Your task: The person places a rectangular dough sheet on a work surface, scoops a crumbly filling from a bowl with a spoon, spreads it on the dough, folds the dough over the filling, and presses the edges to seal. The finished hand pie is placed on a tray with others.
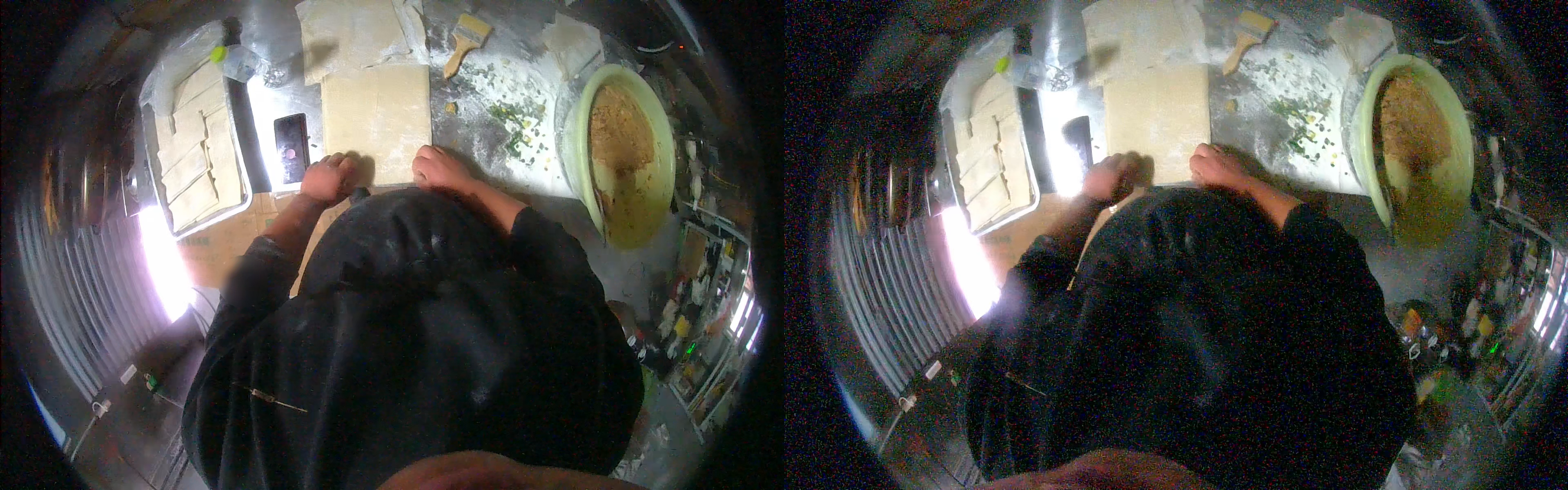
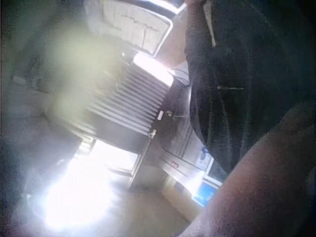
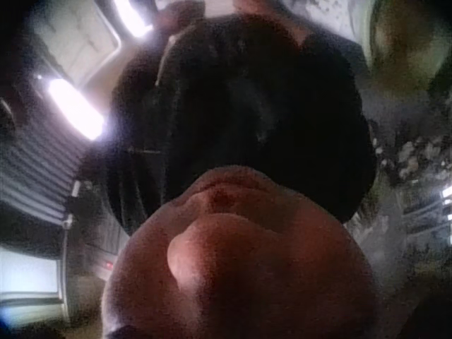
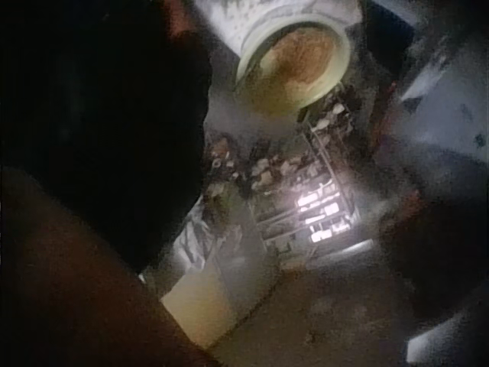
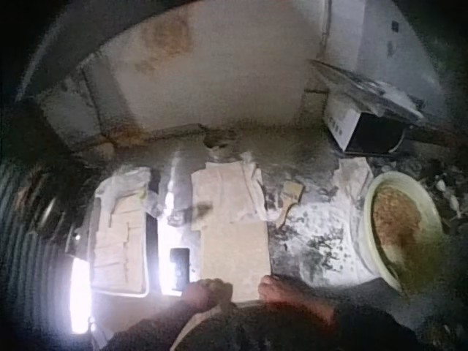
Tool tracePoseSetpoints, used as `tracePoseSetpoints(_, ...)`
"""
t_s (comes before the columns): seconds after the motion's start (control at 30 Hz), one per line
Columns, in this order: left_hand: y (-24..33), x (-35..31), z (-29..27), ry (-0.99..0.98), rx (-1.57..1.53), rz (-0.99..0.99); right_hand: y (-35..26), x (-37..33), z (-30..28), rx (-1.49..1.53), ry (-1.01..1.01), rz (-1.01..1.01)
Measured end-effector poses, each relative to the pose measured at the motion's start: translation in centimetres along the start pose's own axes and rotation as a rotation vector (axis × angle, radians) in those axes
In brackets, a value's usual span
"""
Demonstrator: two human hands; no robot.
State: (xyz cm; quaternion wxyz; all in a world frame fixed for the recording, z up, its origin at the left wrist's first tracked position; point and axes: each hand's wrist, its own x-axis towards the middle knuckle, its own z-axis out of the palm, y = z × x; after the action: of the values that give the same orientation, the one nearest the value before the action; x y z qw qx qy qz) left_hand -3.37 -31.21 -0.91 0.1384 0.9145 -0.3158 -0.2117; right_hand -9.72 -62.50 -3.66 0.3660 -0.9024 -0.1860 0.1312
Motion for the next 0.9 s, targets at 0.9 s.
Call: tracePoseSetpoints(0.9,-3.3,2.2,-4.2,0.110,-0.046,-0.148,-1.0,4.2,-3.9,0.013,0.234,0.446)
